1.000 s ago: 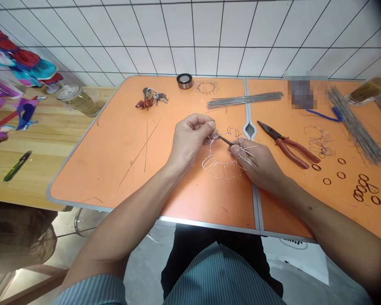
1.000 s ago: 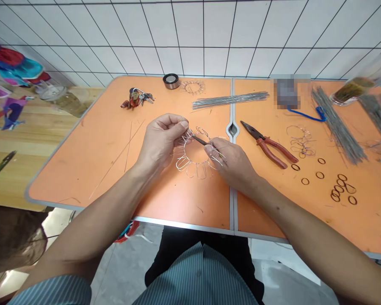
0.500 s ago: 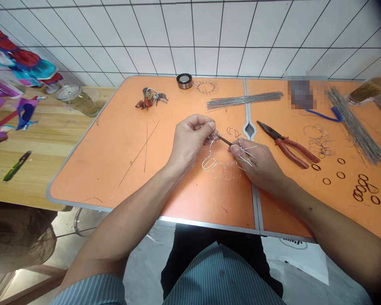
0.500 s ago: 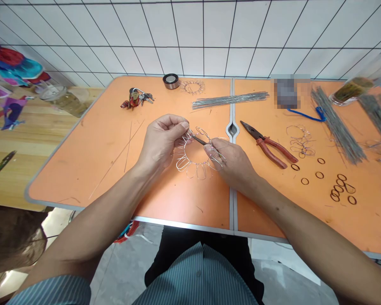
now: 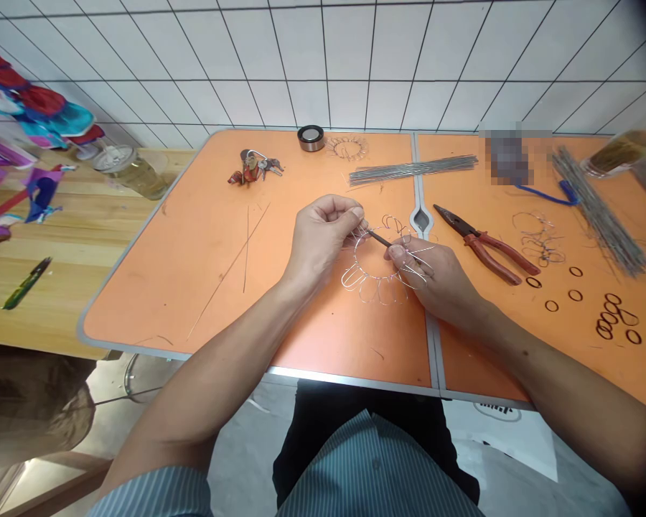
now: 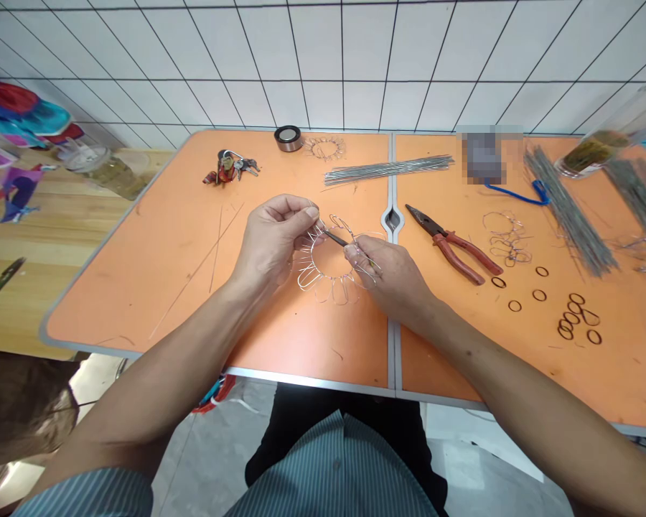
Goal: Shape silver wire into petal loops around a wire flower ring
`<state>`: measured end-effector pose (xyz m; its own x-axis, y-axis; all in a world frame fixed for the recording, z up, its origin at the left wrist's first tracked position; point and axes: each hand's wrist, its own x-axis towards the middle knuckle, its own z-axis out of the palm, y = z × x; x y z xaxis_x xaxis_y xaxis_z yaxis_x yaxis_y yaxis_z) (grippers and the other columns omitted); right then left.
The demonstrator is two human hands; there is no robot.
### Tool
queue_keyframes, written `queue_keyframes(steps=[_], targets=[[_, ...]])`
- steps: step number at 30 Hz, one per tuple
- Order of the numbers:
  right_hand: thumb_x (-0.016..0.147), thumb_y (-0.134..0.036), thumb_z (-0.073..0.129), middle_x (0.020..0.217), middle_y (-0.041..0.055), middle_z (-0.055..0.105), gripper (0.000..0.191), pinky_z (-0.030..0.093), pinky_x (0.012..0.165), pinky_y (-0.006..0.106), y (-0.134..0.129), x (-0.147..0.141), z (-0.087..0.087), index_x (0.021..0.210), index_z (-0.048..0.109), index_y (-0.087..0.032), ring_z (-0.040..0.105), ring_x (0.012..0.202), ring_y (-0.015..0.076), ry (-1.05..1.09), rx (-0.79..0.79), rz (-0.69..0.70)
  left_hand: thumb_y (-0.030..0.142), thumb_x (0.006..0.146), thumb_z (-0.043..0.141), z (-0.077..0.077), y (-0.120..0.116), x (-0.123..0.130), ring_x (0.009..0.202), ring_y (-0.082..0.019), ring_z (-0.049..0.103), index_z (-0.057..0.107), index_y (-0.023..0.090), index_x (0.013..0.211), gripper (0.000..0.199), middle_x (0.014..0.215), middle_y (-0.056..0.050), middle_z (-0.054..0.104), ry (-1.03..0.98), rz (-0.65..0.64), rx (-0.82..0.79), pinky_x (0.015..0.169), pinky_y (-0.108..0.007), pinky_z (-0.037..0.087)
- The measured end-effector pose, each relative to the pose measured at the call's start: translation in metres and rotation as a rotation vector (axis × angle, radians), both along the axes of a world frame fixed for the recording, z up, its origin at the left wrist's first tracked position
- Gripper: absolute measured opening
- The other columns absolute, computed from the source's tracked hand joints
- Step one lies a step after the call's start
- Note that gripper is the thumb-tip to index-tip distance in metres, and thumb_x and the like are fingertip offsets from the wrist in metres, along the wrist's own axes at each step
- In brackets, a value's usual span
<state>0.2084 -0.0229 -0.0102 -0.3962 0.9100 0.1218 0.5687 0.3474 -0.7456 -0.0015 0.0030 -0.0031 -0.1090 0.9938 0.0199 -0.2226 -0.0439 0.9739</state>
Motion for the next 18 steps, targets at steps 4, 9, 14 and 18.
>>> queue_keyframes(steps=[4, 9, 14, 18], targets=[[0.117, -0.058, 0.039, 0.084, 0.0033, 0.063, 0.048, 0.039, 0.074, 0.039, 0.0005, -0.0001, -0.0012, 0.089, 0.06, -0.025, 0.055, 0.077, 0.0218, 0.009, -0.001, 0.004, 0.026, 0.085, 0.086, -0.0008, 0.0001, -0.0002, 0.063, -0.014, 0.07, 0.073, 0.021, 0.083, 0.014, 0.072, 0.0, 0.074, 0.001, 0.003, 0.012, 0.062, -0.026, 0.059], [0.117, -0.06, 0.039, 0.082, 0.0029, 0.059, 0.05, 0.037, 0.073, 0.039, 0.0001, -0.0004, -0.0003, 0.086, 0.057, -0.025, 0.052, 0.075, 0.0216, 0.008, 0.004, 0.009, 0.026, 0.086, 0.086, -0.0009, -0.0003, -0.0002, 0.063, -0.013, 0.071, 0.073, 0.021, 0.083, 0.014, 0.072, 0.0, 0.074, 0.003, 0.004, 0.014, 0.062, -0.025, 0.059], [0.117, -0.062, 0.038, 0.082, 0.0037, 0.061, 0.051, 0.037, 0.073, 0.04, -0.0012, -0.0002, 0.0003, 0.087, 0.059, -0.025, 0.053, 0.076, 0.0222, 0.002, 0.005, 0.0, 0.028, 0.085, 0.089, 0.0004, -0.0008, 0.0008, 0.062, -0.013, 0.07, 0.073, 0.022, 0.083, 0.018, 0.072, 0.001, 0.073, 0.012, 0.009, 0.004, 0.062, -0.025, 0.059], [0.117, -0.063, 0.039, 0.08, 0.0032, 0.06, 0.053, 0.036, 0.072, 0.039, -0.0015, -0.0001, 0.0002, 0.088, 0.06, -0.025, 0.053, 0.074, 0.0219, 0.004, -0.004, -0.01, 0.031, 0.083, 0.091, 0.0007, -0.0011, 0.0012, 0.063, -0.014, 0.07, 0.072, 0.022, 0.083, 0.021, 0.071, 0.0, 0.074, 0.014, 0.012, 0.006, 0.062, -0.025, 0.059]])
